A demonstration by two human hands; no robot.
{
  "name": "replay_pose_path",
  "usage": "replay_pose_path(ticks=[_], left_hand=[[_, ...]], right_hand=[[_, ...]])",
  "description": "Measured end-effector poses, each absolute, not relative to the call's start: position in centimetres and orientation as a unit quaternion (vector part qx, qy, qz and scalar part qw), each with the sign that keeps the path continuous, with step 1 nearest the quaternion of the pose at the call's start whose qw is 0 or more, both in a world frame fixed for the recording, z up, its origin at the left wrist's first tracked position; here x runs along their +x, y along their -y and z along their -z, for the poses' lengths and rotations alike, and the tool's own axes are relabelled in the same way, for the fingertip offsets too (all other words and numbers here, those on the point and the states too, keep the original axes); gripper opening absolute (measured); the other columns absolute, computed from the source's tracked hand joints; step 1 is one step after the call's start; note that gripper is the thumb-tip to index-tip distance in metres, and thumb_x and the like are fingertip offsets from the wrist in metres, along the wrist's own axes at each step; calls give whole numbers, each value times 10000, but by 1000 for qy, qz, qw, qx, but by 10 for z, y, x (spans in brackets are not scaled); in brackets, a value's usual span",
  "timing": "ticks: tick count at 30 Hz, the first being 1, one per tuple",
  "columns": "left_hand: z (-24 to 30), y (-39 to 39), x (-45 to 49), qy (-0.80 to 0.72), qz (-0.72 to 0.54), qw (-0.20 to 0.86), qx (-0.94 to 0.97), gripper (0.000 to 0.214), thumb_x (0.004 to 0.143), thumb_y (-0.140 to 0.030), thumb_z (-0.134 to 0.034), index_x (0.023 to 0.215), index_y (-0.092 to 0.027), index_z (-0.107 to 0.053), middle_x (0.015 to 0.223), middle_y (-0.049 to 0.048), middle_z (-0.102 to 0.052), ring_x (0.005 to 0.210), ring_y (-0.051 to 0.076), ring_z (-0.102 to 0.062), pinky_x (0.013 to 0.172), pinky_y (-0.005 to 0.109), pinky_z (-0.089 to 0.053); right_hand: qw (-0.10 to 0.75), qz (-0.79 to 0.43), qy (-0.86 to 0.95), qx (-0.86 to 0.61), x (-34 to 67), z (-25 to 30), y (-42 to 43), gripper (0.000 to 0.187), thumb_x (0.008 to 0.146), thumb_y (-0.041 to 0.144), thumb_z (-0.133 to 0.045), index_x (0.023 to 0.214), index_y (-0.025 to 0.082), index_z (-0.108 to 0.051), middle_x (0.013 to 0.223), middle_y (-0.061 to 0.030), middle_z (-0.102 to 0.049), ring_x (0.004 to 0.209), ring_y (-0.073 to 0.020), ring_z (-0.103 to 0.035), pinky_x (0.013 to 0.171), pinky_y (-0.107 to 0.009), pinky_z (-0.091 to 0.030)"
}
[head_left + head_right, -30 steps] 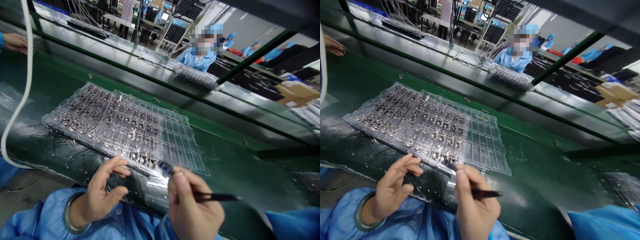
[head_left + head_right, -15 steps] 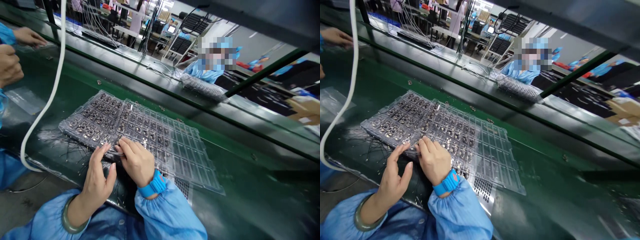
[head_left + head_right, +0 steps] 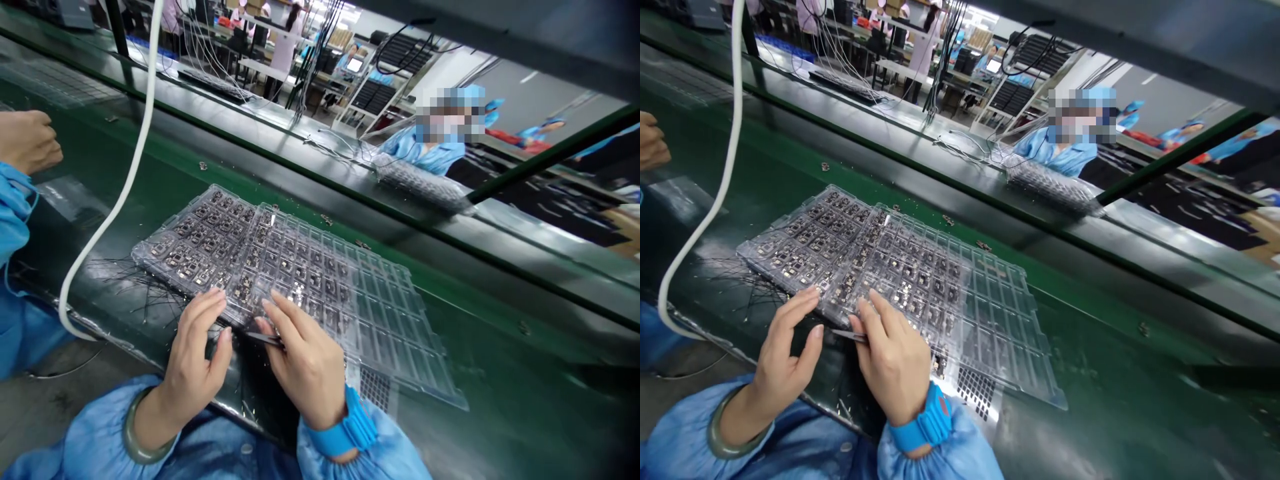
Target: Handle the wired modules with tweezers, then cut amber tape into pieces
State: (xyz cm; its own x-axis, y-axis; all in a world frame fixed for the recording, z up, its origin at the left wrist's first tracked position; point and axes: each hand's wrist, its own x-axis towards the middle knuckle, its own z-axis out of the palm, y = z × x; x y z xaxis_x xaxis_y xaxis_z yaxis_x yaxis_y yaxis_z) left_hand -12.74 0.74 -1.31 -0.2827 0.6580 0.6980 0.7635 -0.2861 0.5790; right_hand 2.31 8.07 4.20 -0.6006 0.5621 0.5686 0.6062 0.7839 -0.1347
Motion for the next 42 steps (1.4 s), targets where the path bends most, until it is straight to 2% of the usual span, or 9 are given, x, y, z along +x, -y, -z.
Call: replay_pose_path(ticks=[3, 7, 11, 14, 20, 26, 33, 39, 42], left_hand=[[10, -13, -135, 581, 494, 55, -645, 474, 888, -88, -562, 1342, -165, -448, 1243, 148, -611, 1272, 277, -524, 1083, 546, -423], [8, -21, -141, 585, 416, 75, -692, 464, 913, -245, -583, 1350, -162, -450, 1300, 180, -566, 1327, 319, -460, 1110, 589, -356], [9, -25, -138, 611, 335, 109, -709, 390, 915, -266, -587, 1287, -165, -530, 1340, 183, -548, 1358, 346, -420, 1118, 607, -319], [11, -26, -135, 620, 308, 120, -712, 406, 919, -267, -582, 1297, -132, -527, 1359, 200, -546, 1359, 353, -421, 1124, 602, -309], [16, -26, -133, 615, 321, 116, -711, 402, 919, -241, -579, 1305, -152, -512, 1351, 182, -566, 1351, 328, -445, 1143, 592, -284], [20, -23, -136, 593, 382, 110, -700, 408, 894, -191, -589, 1294, -173, -512, 1315, 175, -587, 1343, 324, -468, 1143, 581, -300], [21, -22, -138, 576, 427, 108, -689, 360, 876, -137, -589, 1231, -189, -556, 1243, 143, -634, 1274, 308, -545, 1125, 574, -345], [24, -23, -139, 572, 416, 106, -699, 287, 873, -122, -585, 1153, -182, -597, 1214, 140, -649, 1267, 304, -550, 1136, 585, -320], [24, -23, -140, 574, 417, 105, -697, 285, 869, -112, -588, 1146, -181, -596, 1212, 141, -650, 1271, 306, -548, 1131, 582, -332]], right_hand=[[294, 35, 891, -345, 36, -39, -72, 209, 976, 217, -532, 1054, 126, -704, 1113, -120, -750, 893, -239, -737, 735, -316, -593], [286, 52, 890, -350, 49, -38, -67, 199, 976, 217, -530, 1045, 133, -697, 1106, -119, -752, 870, -235, -740, 717, -309, -586], [271, 73, 883, -377, 58, -35, -68, 240, 992, 249, -491, 1070, 136, -687, 1106, -128, -743, 911, -260, -737, 732, -336, -579], [256, 61, 882, -390, 61, -30, -69, 285, 1006, 256, -431, 1073, 136, -681, 1067, -120, -741, 886, -255, -737, 695, -333, -573], [267, 33, 864, -426, 58, -21, -70, 296, 997, 197, -394, 1074, 141, -674, 939, -93, -729, 754, -215, -723, 590, -290, -535], [278, 16, 869, -409, 64, -22, -70, 323, 965, 83, -391, 1101, 151, -676, 899, -81, -719, 697, -179, -702, 546, -255, -506], [298, 4, 869, -395, 73, -26, -63, 248, 996, 152, -449, 1073, 149, -685, 876, -90, -720, 696, -172, -688, 573, -245, -508], [292, -17, 875, -385, 61, -22, -56, 241, 1000, 180, -459, 1061, 141, -689, 855, -84, -723, 681, -184, -681, 559, -259, -509], [287, -7, 876, -388, 64, -27, -51, 250, 1001, 201, -454, 1055, 146, -692, 952, -112, -737, 757, -200, -710, 593, -268, -536]])
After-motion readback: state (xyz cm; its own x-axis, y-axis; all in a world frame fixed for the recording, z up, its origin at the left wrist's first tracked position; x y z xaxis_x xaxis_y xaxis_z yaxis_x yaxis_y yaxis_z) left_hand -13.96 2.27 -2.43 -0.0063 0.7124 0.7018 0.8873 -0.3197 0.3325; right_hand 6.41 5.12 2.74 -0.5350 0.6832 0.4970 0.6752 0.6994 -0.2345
